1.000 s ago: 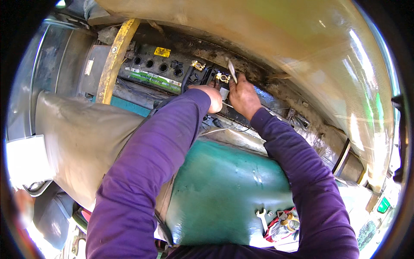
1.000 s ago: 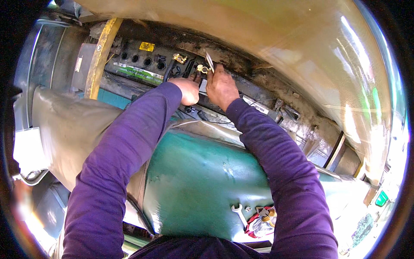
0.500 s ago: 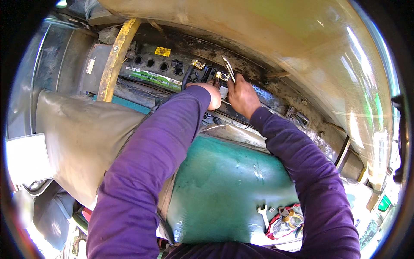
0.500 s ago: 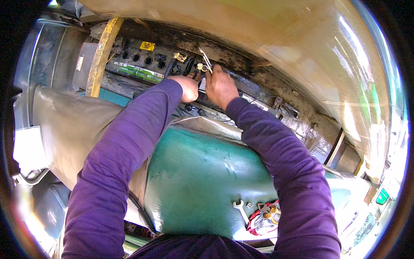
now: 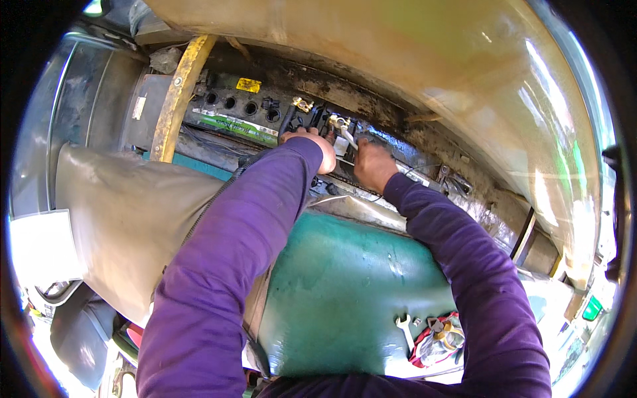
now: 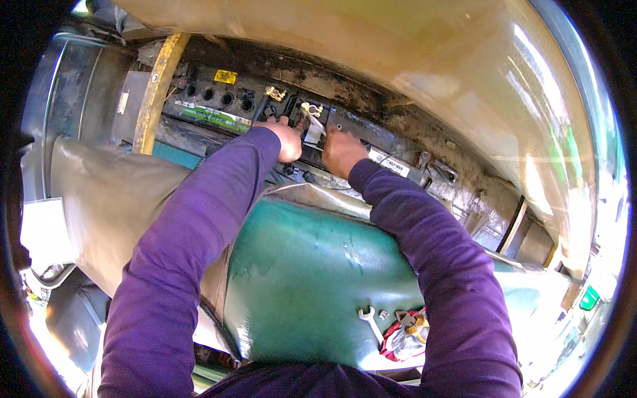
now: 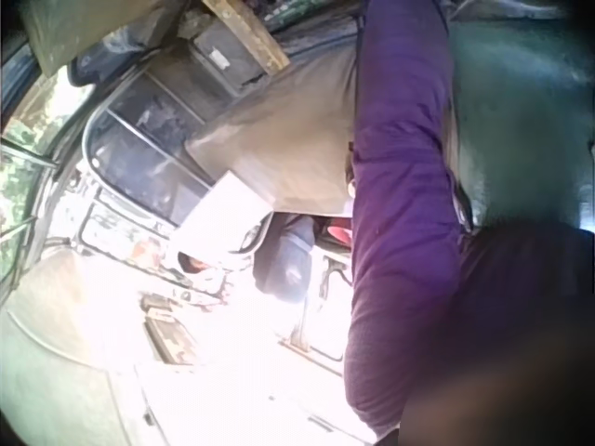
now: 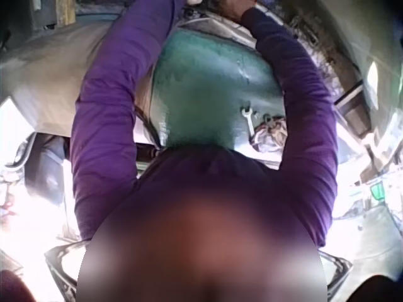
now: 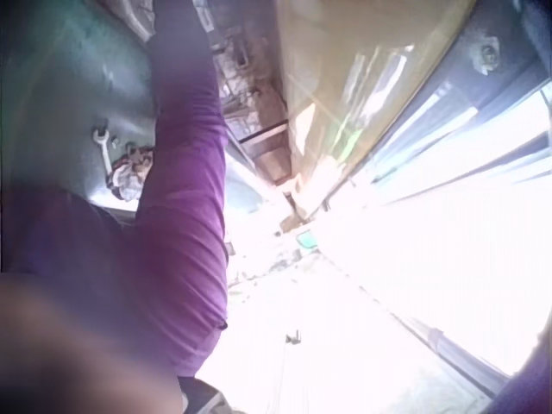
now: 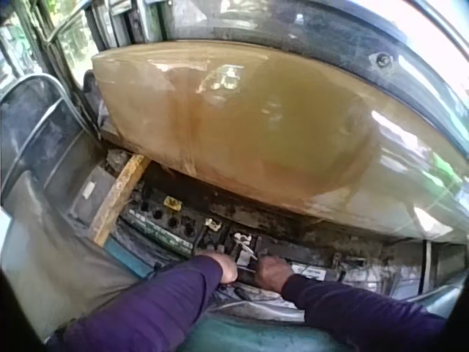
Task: The person works on a vehicle battery under the hood, using a wrench to tighten terminal bolts and adjusting wires. They repeatedly reach for tools on the hood and continue securing connections throughout the clip.
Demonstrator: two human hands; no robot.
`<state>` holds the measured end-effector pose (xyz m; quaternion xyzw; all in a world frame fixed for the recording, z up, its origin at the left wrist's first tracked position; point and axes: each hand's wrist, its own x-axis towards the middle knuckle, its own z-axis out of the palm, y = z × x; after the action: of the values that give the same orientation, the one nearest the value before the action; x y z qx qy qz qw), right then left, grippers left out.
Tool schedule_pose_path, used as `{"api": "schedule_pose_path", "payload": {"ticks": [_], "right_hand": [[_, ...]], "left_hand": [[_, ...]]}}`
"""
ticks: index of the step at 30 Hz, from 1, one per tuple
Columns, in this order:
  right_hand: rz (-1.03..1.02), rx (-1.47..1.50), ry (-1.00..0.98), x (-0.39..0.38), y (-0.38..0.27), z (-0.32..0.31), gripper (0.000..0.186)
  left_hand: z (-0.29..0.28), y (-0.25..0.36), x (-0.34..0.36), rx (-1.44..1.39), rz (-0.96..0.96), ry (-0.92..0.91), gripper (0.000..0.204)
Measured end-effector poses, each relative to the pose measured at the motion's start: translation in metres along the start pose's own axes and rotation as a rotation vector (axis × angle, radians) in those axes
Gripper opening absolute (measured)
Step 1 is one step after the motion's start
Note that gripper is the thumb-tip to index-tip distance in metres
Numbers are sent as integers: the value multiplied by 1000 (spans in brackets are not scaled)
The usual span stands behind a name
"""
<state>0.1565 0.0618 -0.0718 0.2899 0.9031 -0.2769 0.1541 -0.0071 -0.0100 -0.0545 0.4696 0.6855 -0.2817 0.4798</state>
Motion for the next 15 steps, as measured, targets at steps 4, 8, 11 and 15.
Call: {"api": "schedule_pose_path", "payload": {"ticks": [4,8,11,15], "right_hand": [[-303,-50,296,-50,-8,-82,29],[-111,-6,14,-189,-20,-157,25],[-222,-26,-6,-274,-45,-161,28],[-259,-48,83,-321,-91,-124,26]], "left_hand": [[5,-3,10,-24,37,54,71],[-6,-6,8,-22,163,139,62],[-28,-14,-1,-183,155,285,42],[-44,-34,-11,-422,-141,613,40]]}}
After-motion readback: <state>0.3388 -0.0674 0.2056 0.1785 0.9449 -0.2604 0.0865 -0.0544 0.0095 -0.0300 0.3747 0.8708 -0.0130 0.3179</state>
